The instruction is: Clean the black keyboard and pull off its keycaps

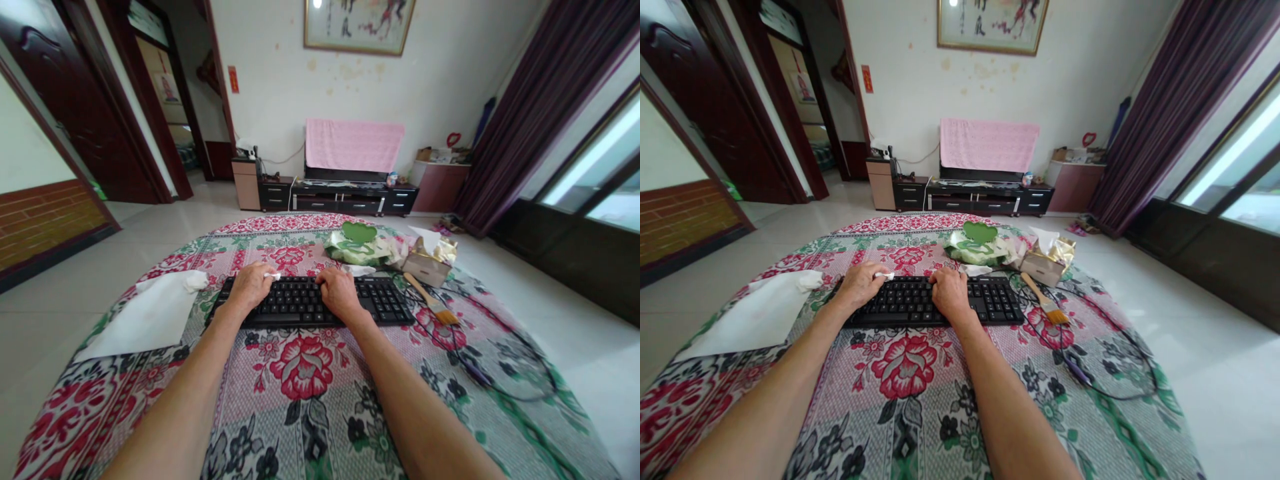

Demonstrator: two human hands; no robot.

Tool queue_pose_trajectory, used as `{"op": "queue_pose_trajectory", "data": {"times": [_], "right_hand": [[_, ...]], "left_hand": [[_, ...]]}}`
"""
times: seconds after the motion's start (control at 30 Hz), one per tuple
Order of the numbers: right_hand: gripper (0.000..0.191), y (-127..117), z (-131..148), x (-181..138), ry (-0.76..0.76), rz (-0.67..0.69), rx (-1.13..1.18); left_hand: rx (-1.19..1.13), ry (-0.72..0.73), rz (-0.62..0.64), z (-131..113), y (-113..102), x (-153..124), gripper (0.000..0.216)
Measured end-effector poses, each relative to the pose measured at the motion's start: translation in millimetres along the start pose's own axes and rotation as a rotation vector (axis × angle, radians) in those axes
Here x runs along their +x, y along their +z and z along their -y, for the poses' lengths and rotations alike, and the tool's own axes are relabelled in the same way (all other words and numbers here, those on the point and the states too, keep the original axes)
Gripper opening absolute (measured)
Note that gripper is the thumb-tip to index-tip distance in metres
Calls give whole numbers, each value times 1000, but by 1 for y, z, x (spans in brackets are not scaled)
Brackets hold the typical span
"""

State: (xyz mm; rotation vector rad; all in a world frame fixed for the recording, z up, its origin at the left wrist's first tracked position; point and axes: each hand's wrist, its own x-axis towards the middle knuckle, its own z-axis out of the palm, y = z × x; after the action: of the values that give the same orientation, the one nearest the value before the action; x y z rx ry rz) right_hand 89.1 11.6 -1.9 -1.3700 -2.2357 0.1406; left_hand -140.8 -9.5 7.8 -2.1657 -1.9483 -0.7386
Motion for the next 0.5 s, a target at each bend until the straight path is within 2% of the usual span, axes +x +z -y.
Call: {"op": "queue_pose_trajectory", "data": {"times": [0.17,0.37,0.5], "right_hand": [[24,-1,1,0,7,7,0],[24,2,-1,1,0,-8,5],[24,2,-1,1,-3,-8,7]], "left_hand": [[71,-150,-30,10,-4,-1,24],[70,-72,16,8,-3,0,25],[115,-149,37,25,-10,-1,25]]}}
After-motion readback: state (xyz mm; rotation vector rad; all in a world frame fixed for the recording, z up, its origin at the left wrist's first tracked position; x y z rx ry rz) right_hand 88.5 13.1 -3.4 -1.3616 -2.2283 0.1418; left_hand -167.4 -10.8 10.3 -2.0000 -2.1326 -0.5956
